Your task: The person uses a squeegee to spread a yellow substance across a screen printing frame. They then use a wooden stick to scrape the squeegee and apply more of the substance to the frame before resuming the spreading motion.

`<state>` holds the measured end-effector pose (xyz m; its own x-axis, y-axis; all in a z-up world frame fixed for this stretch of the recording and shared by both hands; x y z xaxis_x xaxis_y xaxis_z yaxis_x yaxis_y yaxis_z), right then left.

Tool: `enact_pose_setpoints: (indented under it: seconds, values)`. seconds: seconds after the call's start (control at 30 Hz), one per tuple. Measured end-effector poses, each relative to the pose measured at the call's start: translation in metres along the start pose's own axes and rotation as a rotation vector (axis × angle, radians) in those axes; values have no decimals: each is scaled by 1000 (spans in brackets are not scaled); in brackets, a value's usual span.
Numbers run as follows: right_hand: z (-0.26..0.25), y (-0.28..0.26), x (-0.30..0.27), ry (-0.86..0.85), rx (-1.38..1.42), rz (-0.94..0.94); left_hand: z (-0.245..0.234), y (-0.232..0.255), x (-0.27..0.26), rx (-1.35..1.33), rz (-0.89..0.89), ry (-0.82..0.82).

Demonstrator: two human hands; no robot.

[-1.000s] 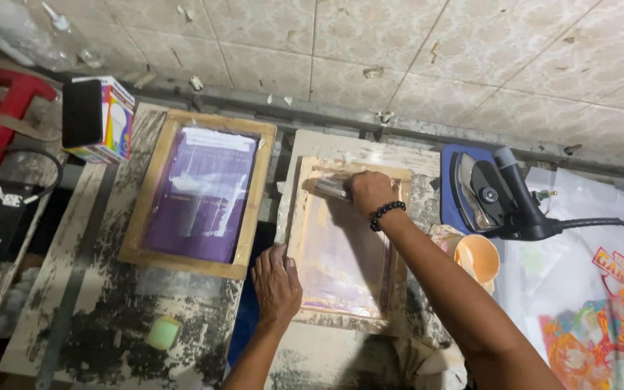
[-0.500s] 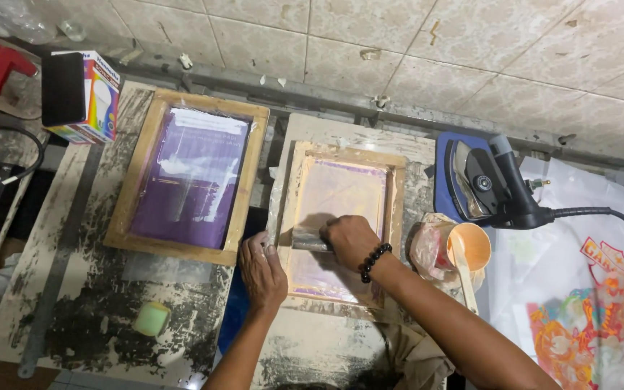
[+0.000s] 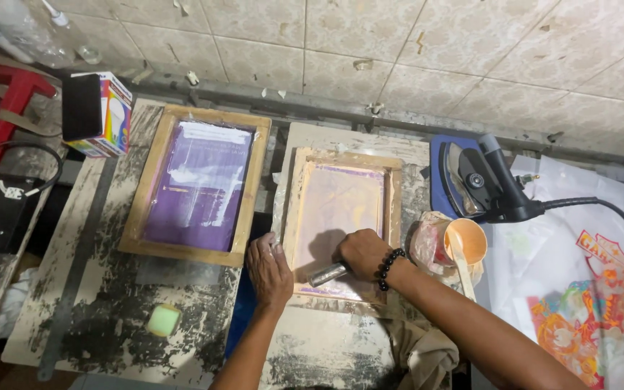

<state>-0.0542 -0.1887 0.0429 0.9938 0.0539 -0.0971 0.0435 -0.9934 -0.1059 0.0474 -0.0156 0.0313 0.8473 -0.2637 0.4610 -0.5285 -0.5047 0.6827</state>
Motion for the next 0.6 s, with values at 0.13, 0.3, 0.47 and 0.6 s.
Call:
enact_pose_setpoints:
  seconds: [0.13, 0.3, 0.47, 0.6]
  values:
    - [-46, 21, -8, -37, 143, 146, 0, -5, -3, 58, -50, -78]
    - [-66, 96, -45, 178, 582, 658, 2, -19, -38, 471, 75, -436]
    - [-112, 88, -59, 304, 867, 767, 19, -33, -51, 550, 68, -748]
    - [-118, 94, -66, 355, 1004, 908, 25, -39, -50, 422, 50, -848]
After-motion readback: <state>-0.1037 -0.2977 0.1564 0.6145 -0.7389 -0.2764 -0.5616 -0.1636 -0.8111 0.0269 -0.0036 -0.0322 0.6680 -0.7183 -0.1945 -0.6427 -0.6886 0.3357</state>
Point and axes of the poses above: each hand's wrist, its own x-axis towards the middle knuckle, its own z-axis out of the palm, y = z × x, the point moved 6 cm from there along x, towards the middle knuckle, and after that the axes turned 9 degrees about y, right-handed, at the moved point
